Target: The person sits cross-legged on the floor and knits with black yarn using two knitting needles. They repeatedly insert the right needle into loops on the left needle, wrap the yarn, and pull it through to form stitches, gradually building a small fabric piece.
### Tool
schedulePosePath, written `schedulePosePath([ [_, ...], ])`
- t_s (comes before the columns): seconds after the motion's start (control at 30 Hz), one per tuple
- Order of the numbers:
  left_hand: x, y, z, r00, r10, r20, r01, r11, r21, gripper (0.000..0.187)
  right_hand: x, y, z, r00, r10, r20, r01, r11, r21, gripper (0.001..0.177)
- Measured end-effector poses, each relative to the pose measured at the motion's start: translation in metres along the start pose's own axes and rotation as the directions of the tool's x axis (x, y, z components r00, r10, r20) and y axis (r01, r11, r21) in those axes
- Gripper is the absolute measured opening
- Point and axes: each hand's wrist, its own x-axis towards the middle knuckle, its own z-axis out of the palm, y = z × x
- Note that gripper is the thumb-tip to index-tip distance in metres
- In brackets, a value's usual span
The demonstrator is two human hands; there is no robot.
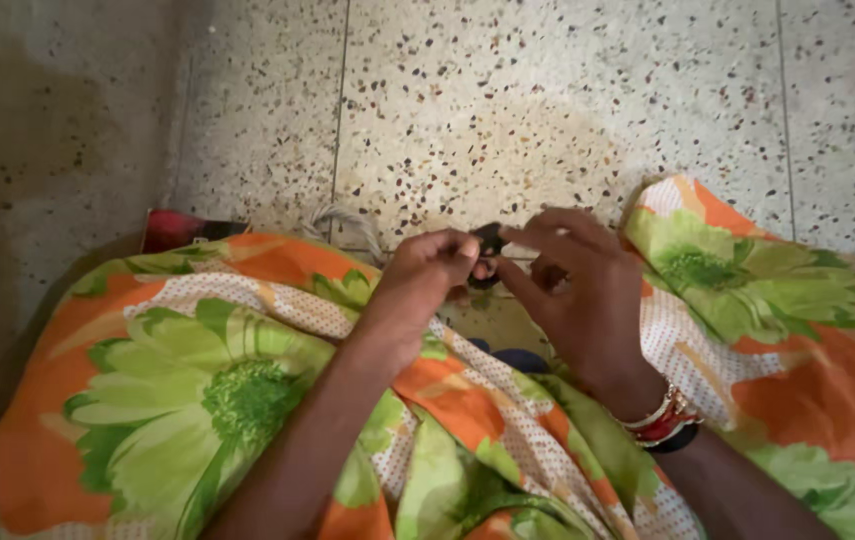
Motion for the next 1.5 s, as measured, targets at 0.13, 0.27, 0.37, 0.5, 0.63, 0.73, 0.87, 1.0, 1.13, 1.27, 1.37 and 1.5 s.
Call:
schedulePosePath([
  [0.13,-0.003,0.003,-0.001,1.0,0.008,-0.01,-0.008,0.999,0.038,0.017,-0.007,0.004,-0.002,0.982,-0.187,-0.029,0.186,0.982,-0.025,0.013],
  [0.27,-0.003,0.003,-0.003,1.0,0.016,-0.012,-0.016,0.999,0.039,0.017,0.0,0.004,-0.01,0.983,-0.167,0.077,0.164,0.986,0.04,0.014],
  [0.37,-0.003,0.004,-0.003,0.999,0.024,-0.023,-0.023,0.999,0.036,0.017,0.009,-0.002,-0.012,0.987,-0.109,0.116,0.099,0.991,0.087,0.022],
  [0.5,-0.001,0.001,-0.008,1.0,0.004,0.02,-0.003,0.997,-0.071,0.016,0.005,-0.002,-0.011,0.987,-0.109,0.12,0.107,0.994,0.026,0.02],
  [0.63,-0.007,0.008,-0.006,0.999,-0.034,-0.018,0.033,0.998,-0.058,0.012,-0.002,-0.002,-0.012,0.984,-0.166,0.065,0.17,0.984,-0.058,0.015],
  [0.73,-0.008,0.013,-0.004,0.999,-0.03,0.03,0.034,0.99,-0.135,0.012,-0.003,-0.001,-0.007,0.955,-0.297,-0.003,0.297,0.954,-0.042,0.014],
  [0.87,-0.009,0.008,-0.003,0.999,-0.01,-0.033,0.007,0.996,-0.084,0.009,-0.004,-0.001,-0.007,0.975,-0.2,0.095,0.203,0.979,-0.022,0.016],
  [1.0,-0.007,0.0,0.01,0.984,0.16,-0.075,-0.154,0.985,0.077,0.01,0.001,-0.005,-0.005,0.978,-0.001,0.208,0.017,0.997,-0.076,0.017],
  [1.13,-0.012,0.001,0.015,0.94,0.337,-0.05,-0.312,0.91,0.273,0.012,0.002,-0.004,-0.003,0.981,-0.07,0.182,0.104,0.977,-0.185,0.019],
  [1.27,-0.01,-0.008,0.012,0.936,0.342,-0.089,-0.307,0.911,0.275,0.015,-0.011,0.001,0.0,0.973,-0.186,0.137,0.218,0.938,-0.27,0.015],
  [1.37,-0.004,-0.009,0.004,0.943,0.326,-0.072,-0.301,0.924,0.234,0.014,-0.015,0.0,0.002,0.979,-0.194,0.06,0.201,0.964,-0.173,0.013],
  [1.5,-0.008,0.0,0.011,0.896,0.433,-0.101,-0.352,0.829,0.434,0.011,-0.003,0.002,-0.001,0.934,0.245,0.258,-0.298,0.936,0.189,0.018],
])
